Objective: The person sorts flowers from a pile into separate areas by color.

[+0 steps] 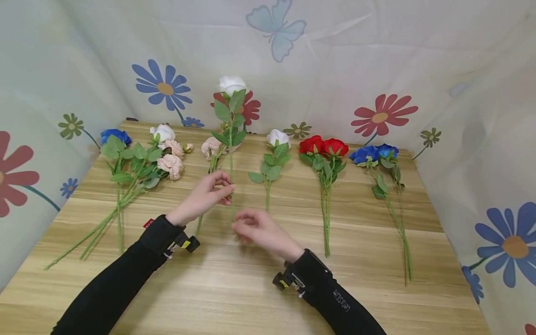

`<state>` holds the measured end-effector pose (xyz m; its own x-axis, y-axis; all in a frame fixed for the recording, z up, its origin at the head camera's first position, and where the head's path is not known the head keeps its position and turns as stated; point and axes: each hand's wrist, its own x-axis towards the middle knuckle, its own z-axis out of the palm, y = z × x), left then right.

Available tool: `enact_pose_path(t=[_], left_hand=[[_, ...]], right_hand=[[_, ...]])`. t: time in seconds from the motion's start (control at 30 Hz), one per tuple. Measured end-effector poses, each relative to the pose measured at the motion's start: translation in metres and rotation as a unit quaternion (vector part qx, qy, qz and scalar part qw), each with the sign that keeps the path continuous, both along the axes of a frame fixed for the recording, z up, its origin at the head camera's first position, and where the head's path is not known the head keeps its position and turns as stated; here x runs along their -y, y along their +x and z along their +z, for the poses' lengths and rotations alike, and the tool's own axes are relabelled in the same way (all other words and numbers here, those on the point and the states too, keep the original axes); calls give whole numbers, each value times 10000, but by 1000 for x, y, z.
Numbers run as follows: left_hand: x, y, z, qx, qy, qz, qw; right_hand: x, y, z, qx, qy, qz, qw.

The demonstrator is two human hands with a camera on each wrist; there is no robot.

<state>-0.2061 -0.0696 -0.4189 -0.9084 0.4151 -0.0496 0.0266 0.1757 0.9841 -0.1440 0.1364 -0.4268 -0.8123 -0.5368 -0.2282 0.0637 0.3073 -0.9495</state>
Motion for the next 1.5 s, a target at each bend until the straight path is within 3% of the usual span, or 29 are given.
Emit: enact_pose_path(t=[0.4,0.67,0.83,1.03,1.5], left_hand=[[-17,0,-6,-279,-154,-36,9995],[-16,3,-6,-837,-707,-193,9938],[-6,4,-4,-1351,-1110,168,9845],[14,3,-5,-1975,-1699,740,9626],[55,5,-10,-2089,-1886,1196,9521]], right_hand=[[-3,1,-3,-452,77,-151,9988],[-14,3,-8,-633,484,-75,9968],[-24,6,-11,-691,652,-125,9954],[-40,9,-15,-766,961,-213,9922],[-64,6,-19,-861,1744,79,9809]])
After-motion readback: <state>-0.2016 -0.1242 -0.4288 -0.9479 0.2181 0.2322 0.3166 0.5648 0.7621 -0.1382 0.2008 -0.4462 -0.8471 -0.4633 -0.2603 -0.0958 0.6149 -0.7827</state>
